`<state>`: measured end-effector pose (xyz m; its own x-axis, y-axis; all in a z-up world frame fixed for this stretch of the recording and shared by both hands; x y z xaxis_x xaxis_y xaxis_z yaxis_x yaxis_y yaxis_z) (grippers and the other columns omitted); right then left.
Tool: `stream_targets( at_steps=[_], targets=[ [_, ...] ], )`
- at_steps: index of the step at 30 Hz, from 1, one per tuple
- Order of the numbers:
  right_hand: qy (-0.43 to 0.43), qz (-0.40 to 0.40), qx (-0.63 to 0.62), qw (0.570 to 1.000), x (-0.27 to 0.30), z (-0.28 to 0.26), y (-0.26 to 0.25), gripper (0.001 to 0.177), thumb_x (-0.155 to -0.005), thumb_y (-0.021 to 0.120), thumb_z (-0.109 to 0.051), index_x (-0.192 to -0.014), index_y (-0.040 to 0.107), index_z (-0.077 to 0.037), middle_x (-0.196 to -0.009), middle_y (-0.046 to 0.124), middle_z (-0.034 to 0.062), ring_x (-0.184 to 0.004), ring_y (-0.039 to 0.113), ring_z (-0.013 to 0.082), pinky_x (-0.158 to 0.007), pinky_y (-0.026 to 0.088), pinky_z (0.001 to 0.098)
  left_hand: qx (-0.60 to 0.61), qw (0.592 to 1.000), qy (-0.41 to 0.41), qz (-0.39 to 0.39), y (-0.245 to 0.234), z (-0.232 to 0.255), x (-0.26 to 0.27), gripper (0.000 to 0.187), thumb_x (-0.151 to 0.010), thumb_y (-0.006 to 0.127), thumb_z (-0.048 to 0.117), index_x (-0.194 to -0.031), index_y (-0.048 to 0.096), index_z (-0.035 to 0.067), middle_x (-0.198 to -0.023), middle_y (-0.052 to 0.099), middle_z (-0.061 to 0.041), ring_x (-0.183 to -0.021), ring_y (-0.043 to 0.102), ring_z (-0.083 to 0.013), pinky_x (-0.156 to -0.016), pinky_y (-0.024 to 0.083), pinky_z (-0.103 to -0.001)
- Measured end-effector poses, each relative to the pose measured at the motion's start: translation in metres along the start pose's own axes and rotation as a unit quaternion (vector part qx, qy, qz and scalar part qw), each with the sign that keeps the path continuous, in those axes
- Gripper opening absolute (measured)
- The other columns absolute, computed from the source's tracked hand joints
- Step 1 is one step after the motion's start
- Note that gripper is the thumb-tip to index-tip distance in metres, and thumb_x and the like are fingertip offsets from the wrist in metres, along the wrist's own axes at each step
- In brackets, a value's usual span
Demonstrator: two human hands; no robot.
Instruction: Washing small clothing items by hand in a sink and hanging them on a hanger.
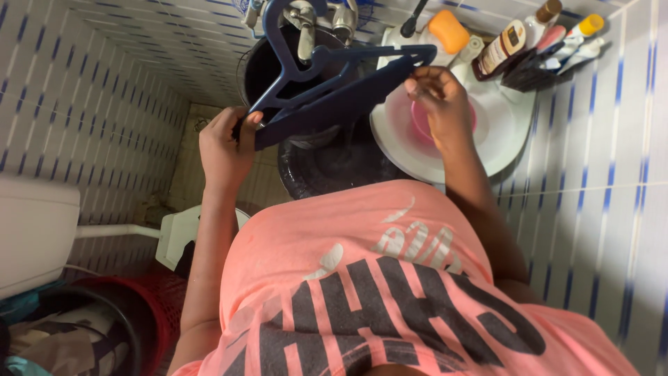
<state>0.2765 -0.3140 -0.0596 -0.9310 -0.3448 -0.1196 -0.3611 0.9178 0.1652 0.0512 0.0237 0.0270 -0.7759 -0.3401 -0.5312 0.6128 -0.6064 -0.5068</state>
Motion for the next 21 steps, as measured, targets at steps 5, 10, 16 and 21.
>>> stream_targets(
  at_steps=[5, 10, 16, 21],
  targets=[
    [0.042, 0.041, 0.068, 0.996, 0.003, -0.002, 0.000, 0.021, -0.098, 0.080, -0.013, -0.112, 0.072, 0.000, -0.092, 0.068, 0.0047, -0.080, 0.062, 0.0118, -0.077, 0.052, 0.0262, -0.003, 1.000, 0.021, 0.001, 0.001, 0.012, -0.001, 0.018, -0.104, 0.076, 0.016, -0.099, 0.069, 0.000, -0.083, 0.067, -0.012, -0.065, 0.059, -0.0252, -0.059, 0.043, -0.035],
    [0.048, 0.064, 0.034, 0.996, 0.003, -0.007, -0.002, 0.017, -0.098, 0.077, -0.015, -0.106, 0.074, -0.001, -0.092, 0.070, 0.0039, -0.080, 0.064, 0.0111, -0.078, 0.054, 0.0260, -0.011, 1.000, 0.021, -0.003, 0.006, 0.014, 0.002, 0.017, -0.103, 0.077, 0.017, -0.100, 0.072, 0.001, -0.083, 0.067, -0.012, -0.064, 0.059, -0.0251, -0.058, 0.043, -0.035],
    [0.014, 0.056, 0.064, 0.996, 0.007, -0.008, -0.001, 0.022, -0.093, 0.081, -0.014, -0.105, 0.067, -0.002, -0.096, 0.071, 0.0018, -0.085, 0.066, 0.0088, -0.079, 0.055, 0.0238, -0.021, 1.000, 0.011, -0.010, 0.009, 0.015, 0.006, 0.018, -0.103, 0.077, 0.019, -0.100, 0.073, 0.002, -0.081, 0.067, -0.011, -0.063, 0.059, -0.0246, -0.056, 0.042, -0.035],
    [0.042, 0.061, 0.158, 0.985, 0.009, -0.003, -0.004, 0.018, -0.093, 0.082, -0.012, -0.105, 0.073, -0.002, -0.091, 0.071, 0.0001, -0.082, 0.063, 0.0071, -0.077, 0.050, 0.0208, -0.018, 1.000, 0.000, -0.018, 0.009, 0.016, 0.004, 0.019, -0.103, 0.076, 0.020, -0.100, 0.074, 0.002, -0.081, 0.068, -0.010, -0.061, 0.058, -0.0221, -0.055, 0.041, -0.034]
  ],
)
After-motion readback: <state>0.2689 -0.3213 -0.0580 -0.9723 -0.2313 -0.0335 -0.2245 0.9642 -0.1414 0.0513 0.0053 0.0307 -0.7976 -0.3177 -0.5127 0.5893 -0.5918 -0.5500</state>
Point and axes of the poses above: each hand's wrist, its own x-axis away from the middle knuckle, its own y-axis out of the palm, z = x × y, the point moved 8 cm from there along -x, towards the middle knuckle
